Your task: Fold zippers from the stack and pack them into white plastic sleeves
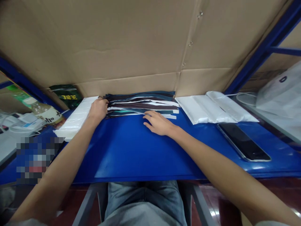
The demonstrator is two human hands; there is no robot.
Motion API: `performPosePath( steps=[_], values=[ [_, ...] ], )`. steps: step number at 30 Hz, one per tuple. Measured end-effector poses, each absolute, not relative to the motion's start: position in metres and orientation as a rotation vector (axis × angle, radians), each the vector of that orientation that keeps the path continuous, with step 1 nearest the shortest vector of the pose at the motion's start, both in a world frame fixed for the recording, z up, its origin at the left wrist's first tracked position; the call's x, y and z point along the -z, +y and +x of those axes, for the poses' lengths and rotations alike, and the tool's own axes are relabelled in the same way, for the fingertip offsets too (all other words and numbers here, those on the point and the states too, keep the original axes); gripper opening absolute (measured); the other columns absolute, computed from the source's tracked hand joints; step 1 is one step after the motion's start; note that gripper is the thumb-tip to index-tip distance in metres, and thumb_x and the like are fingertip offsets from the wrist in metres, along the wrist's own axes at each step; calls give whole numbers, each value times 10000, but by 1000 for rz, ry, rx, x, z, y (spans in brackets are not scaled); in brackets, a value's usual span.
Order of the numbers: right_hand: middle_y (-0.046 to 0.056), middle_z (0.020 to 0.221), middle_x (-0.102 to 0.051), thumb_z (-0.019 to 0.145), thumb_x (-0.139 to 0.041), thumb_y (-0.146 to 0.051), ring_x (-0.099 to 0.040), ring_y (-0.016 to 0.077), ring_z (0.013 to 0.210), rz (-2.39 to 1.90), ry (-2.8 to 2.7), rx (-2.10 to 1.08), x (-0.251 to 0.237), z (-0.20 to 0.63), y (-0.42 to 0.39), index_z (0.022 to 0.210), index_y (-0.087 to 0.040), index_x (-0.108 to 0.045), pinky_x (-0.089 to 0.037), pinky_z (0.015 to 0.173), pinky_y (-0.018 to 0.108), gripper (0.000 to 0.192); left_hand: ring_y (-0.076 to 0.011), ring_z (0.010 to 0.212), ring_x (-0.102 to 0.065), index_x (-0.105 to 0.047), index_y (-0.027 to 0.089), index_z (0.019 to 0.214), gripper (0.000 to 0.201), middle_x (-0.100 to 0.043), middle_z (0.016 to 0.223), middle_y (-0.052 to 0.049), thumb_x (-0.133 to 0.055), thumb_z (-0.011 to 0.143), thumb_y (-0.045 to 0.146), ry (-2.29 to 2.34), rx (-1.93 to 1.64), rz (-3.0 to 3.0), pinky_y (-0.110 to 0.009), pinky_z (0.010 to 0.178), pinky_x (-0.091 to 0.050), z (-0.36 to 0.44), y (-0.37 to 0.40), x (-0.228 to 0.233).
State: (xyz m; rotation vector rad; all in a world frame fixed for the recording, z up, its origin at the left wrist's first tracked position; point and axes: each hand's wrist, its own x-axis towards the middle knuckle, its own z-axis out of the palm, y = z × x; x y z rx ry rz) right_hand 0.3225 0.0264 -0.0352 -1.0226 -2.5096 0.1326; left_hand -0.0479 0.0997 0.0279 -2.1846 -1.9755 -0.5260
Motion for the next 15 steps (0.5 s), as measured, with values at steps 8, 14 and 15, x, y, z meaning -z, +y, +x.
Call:
performPosePath(
  steps=[8, 14, 15],
  values=[
    [138, 1450, -736, 1147, -569, -383, -687, 322, 1374, -898, -2304, -150, 20, 300, 7, 1473, -217, -708, -545, 1217, 559, 391, -253, 909, -788, -753, 197, 1187, 230, -813, 959, -85, -553, 1087, 252, -1802, 1187, -2351, -382, 892, -620, 8, 37, -37],
    [43, 1129, -855, 1076, -703, -491, -805, 274, 990, -992, -2063, -450, 9, 288, -6, 1136, -280, -833, -634, 946, 428, 254, -187, 776, -813, -781, 200, 1007, 186, -835, 906, -41, -671, 1073, 335, -1581, 1535, -2952, -289, 733, -631, 64, -3, -14],
    [30, 1099, -859, 1081, -690, -476, -804, 266, 972, -991, -2065, -476, 8, 288, -7, 1082, -284, -837, -624, 917, 408, 242, -188, 786, -815, -791, 201, 1014, 192, -840, 916, -43, -678, 1074, 345, -1556, 1565, -2999, -295, 748, -644, 68, -6, -11]
  ],
)
